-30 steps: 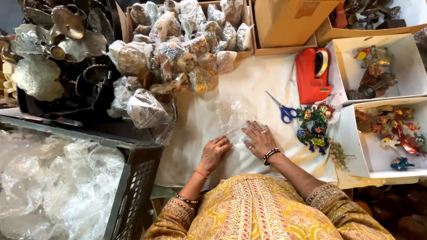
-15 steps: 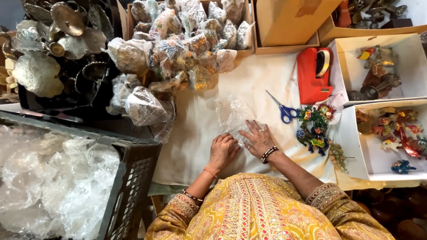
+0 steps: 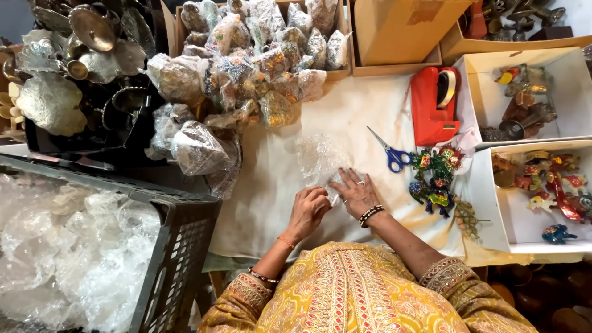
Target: Packaging small decorative figurines and ornaments into bubble wrap and plastic bags at a sorting station.
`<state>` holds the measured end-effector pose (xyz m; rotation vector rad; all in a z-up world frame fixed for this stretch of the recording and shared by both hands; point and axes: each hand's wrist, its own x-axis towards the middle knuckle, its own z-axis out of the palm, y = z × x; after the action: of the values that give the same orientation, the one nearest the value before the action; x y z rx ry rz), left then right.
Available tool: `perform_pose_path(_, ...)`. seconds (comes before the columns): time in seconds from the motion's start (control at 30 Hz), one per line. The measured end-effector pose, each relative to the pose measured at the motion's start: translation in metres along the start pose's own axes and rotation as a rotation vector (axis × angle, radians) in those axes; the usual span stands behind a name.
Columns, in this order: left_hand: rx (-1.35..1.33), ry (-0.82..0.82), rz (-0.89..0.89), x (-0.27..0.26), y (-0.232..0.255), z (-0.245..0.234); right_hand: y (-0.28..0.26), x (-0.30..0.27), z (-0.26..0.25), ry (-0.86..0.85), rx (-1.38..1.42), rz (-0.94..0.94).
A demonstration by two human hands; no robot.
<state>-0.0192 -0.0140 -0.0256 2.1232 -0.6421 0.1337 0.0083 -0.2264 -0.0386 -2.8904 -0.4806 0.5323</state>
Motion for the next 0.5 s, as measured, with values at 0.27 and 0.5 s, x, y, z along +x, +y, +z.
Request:
perform_pose_path(0.27, 0.192, -0.101, 0.013, 0.004, 0.006, -0.017, -0.006, -0.004, -0.013, -0.057, -0.037, -0.003)
perform_pose_path(0.5, 0.148, -0.078, -0.062, 0.000, 0.011, 0.017, -0.007, -0.005, -0.015, -0.104, -0.064, 0.005)
